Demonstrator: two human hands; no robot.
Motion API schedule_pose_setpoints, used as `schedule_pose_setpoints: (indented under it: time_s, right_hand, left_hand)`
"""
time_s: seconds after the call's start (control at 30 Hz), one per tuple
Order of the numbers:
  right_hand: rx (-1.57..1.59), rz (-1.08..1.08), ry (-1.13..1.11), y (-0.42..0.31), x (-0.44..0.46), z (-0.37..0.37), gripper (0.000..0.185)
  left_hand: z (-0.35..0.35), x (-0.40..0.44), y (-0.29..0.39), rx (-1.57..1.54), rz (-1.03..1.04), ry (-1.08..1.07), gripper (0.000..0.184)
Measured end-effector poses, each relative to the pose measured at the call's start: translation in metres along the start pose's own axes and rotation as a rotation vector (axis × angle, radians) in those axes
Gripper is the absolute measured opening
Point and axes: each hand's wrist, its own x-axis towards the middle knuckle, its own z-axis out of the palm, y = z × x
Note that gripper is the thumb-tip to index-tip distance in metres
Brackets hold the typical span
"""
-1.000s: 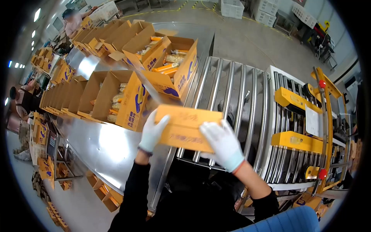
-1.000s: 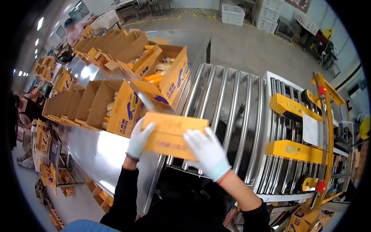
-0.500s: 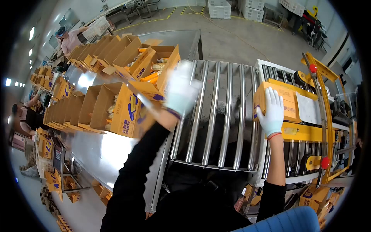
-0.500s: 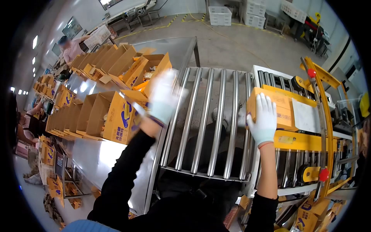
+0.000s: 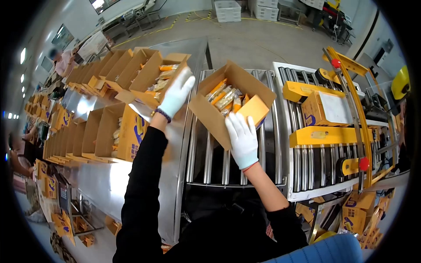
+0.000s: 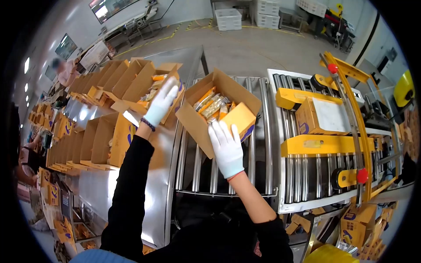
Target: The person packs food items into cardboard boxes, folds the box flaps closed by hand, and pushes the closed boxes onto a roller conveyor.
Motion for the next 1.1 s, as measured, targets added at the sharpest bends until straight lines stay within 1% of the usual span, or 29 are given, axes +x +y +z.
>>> schedule_pose_setpoints:
  time_s: [0.07, 0.13, 0.17, 0.2, 0.27, 0.3, 0.33, 0.4, 0.43, 0.47, 0.5, 0.53, 0.57, 0.6, 0.63, 0.67, 0.73, 0.77, 0.8, 0.87, 0.9, 0.93, 0.97, 1.0, 1.03, 1.07, 1.1]
  right_hand:
    - [0.118, -0.055, 0.010, 0.016, 0.003, -0.002, 0.041]
    - [0.465, 0.078, -0.090, 0.028, 0.023, -0.030, 0.034]
    - [0.531, 0.090, -0.047, 0.031, 0.027, -0.046, 0.036]
    - [0.573, 0.137, -0.121, 0.038, 0.027, -0.059, 0.037]
    - [0.872, 0.540, -0.250, 0.050, 0.024, -0.066, 0.038]
    - [0.847, 0.554, -0.105, 0.058, 0.022, -0.052, 0.037]
    - [0.601, 0.584, -0.222, 0.063, 0.031, -0.059, 0.052]
    - [-0.116, 0.128, -0.189, 0.077, 0.060, -0.064, 0.077]
    - [-0.231, 0.227, -0.179, 0.082, 0.067, -0.064, 0.088]
    - [-0.343, 0.326, -0.164, 0.085, 0.072, -0.062, 0.099]
    - [-0.326, 0.333, -0.113, 0.077, 0.069, -0.063, 0.104]
    - [-0.313, 0.343, -0.213, 0.059, 0.062, -0.068, 0.108]
    - [-0.229, 0.303, -0.282, 0.044, 0.041, -0.065, 0.108]
    - [-0.147, 0.261, -0.346, 0.036, 0.023, -0.056, 0.108]
    - [-0.206, 0.193, -0.376, 0.051, 0.008, -0.044, 0.108]
    - [-0.141, 0.203, -0.358, 0.062, 0.009, -0.051, 0.108]
    - [-0.293, 0.256, -0.353, 0.090, 0.017, -0.056, 0.109]
    - [-0.359, 0.261, -0.333, 0.106, 0.022, -0.055, 0.109]
    - [-0.396, 0.307, -0.365, 0.117, 0.029, -0.053, 0.110]
    - [-0.349, 0.288, -0.397, 0.121, 0.041, -0.054, 0.113]
    - [-0.347, 0.250, -0.343, 0.129, 0.036, -0.044, 0.112]
    - [-0.344, 0.215, -0.297, 0.135, 0.028, -0.038, 0.112]
    - [-0.303, 0.290, -0.357, 0.131, 0.033, -0.054, 0.105]
    - [-0.304, 0.292, -0.348, 0.135, 0.030, -0.057, 0.105]
    - [-0.312, 0.312, -0.320, 0.142, 0.024, -0.061, 0.103]
    - [-0.320, 0.333, -0.298, 0.146, 0.017, -0.064, 0.100]
    - [-0.360, 0.329, -0.211, 0.150, 0.012, -0.061, 0.086]
  left_hand:
    - [0.010, -0.020, 0.022, -0.076, -0.001, -0.297, 0.049]
    - [0.020, -0.024, 0.035, 0.180, 0.189, -0.249, 0.043]
    - [0.026, -0.020, 0.038, 0.204, 0.283, -0.233, 0.036]
    - [0.030, -0.008, 0.046, 0.262, 0.392, -0.328, 0.035]
    - [0.048, 0.015, 0.062, 0.524, 0.523, -0.456, 0.036]
    - [0.066, 0.028, 0.058, 0.545, 0.585, -0.409, 0.039]
    - [0.089, 0.039, 0.051, 0.571, 0.649, -0.357, 0.043]
    - [0.141, 0.045, 0.039, 0.562, 0.552, -0.114, 0.053]
    - [0.141, 0.049, 0.056, 0.534, 0.286, -0.239, 0.070]
    - [0.142, 0.052, 0.054, 0.541, 0.285, -0.237, 0.070]
    - [0.143, 0.052, 0.050, 0.408, 0.167, -0.173, 0.071]
    - [0.143, 0.049, 0.045, 0.273, 0.043, -0.108, 0.074]
    - [0.132, 0.051, 0.051, 0.187, -0.071, -0.245, 0.081]
    - [0.118, 0.053, 0.062, 0.107, -0.183, -0.334, 0.079]
    - [0.122, 0.062, 0.039, 0.119, -0.156, -0.322, 0.074]
    - [0.130, 0.068, 0.014, 0.130, -0.123, -0.311, 0.070]
    - [0.153, 0.060, 0.012, -0.218, -0.405, -0.164, 0.061]
    - [0.190, 0.054, -0.009, 0.223, -0.126, -0.197, 0.055]
    - [0.178, 0.016, 0.072, -0.263, -0.365, -0.209, 0.061]
    - [0.194, -0.021, 0.076, -0.469, -0.195, -0.462, 0.074]
    - [0.202, -0.039, 0.078, -0.581, -0.126, -0.595, 0.080]
    - [0.190, -0.041, 0.067, -0.471, -0.202, -0.817, 0.070]
    - [0.166, -0.047, 0.064, -0.244, -0.097, -0.732, 0.067]
    - [0.141, -0.058, 0.064, 0.024, -0.053, -0.373, 0.065]
    - [0.107, -0.044, 0.055, 0.239, 0.062, -0.103, 0.056]
    - [0.062, -0.031, 0.063, 0.516, 0.040, 0.147, 0.050]
    - [0.031, -0.017, 0.048, 1.012, 0.055, 0.438, 0.041]
